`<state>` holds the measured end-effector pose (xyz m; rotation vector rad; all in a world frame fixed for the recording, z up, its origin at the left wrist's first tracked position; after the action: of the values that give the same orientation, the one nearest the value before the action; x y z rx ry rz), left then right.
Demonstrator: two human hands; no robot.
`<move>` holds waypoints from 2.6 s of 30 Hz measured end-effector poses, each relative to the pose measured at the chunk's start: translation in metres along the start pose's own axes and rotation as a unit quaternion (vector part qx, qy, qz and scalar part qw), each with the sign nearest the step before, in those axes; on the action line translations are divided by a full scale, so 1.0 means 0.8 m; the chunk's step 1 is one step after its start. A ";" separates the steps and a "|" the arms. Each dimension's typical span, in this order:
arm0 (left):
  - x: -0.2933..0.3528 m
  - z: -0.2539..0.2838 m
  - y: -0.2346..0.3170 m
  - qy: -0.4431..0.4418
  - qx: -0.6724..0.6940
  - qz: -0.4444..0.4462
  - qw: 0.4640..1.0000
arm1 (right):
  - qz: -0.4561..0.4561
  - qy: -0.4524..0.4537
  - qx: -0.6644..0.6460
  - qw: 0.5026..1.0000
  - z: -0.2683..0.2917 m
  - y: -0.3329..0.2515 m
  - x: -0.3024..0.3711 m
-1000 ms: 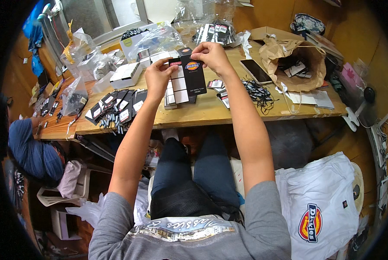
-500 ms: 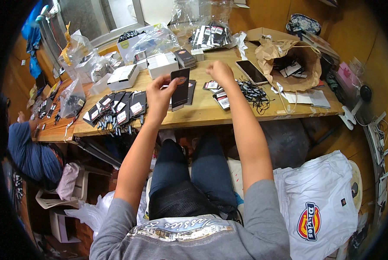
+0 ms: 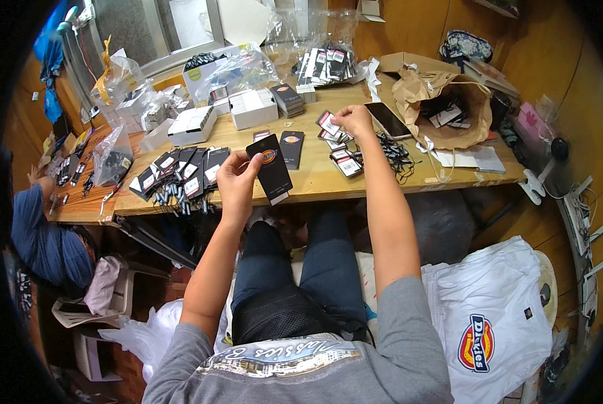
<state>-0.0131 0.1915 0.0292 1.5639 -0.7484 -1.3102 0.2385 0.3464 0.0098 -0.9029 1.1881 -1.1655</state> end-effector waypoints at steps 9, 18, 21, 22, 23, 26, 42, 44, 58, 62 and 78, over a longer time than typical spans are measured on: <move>0.023 -0.017 -0.016 0.026 0.040 0.040 0.998 | 0.003 -0.146 -0.281 0.948 -0.101 -0.057 0.152; 0.032 0.012 -0.005 0.035 0.063 0.040 0.997 | 0.110 0.158 0.200 0.961 0.075 -0.049 0.054; 0.040 0.007 0.008 0.022 0.072 0.057 0.996 | -0.026 0.099 0.331 0.938 0.092 0.012 0.018; 0.044 0.006 0.008 0.012 0.082 0.055 0.995 | -0.052 0.073 0.377 0.922 0.088 0.025 0.011; 0.047 0.003 0.011 0.005 0.092 0.062 0.994 | -0.079 0.098 0.405 0.906 0.090 0.036 0.007; 0.055 0.003 0.020 0.009 0.074 0.071 0.995 | -0.066 0.094 0.421 0.900 0.076 0.036 0.003; 0.072 -0.027 0.010 -0.129 0.181 0.156 0.963 | -0.067 -0.055 -0.411 0.907 0.104 -0.041 -0.011; 0.073 -0.027 0.008 -0.136 0.177 0.158 0.962 | -0.060 -0.070 -0.449 0.889 0.103 -0.048 -0.009; 0.081 -0.024 0.003 -0.177 0.183 0.149 0.955 | 0.005 0.050 -0.359 0.932 0.145 -0.079 0.000; 0.078 -0.047 0.032 -0.225 0.195 0.139 0.944 | 0.075 -0.073 -0.461 0.881 0.103 -0.135 0.055; 0.158 -0.057 -0.022 -0.310 0.048 0.194 0.930 | 0.029 -0.040 -0.582 0.812 -0.012 -0.057 0.254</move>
<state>0.0598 0.0987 -0.0371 0.9809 -1.4512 -1.4796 0.2171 0.1394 0.0098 -1.7654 1.8508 -0.2056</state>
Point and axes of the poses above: each hand's wrist, its own x-axis away from the middle knuckle, its own z-axis out of the back of the hand, y = z × x, the point moved 9 cm from there along -x, towards the middle knuckle, and after that the axes turned 14 degrees about -x, right-handed, at the moved point
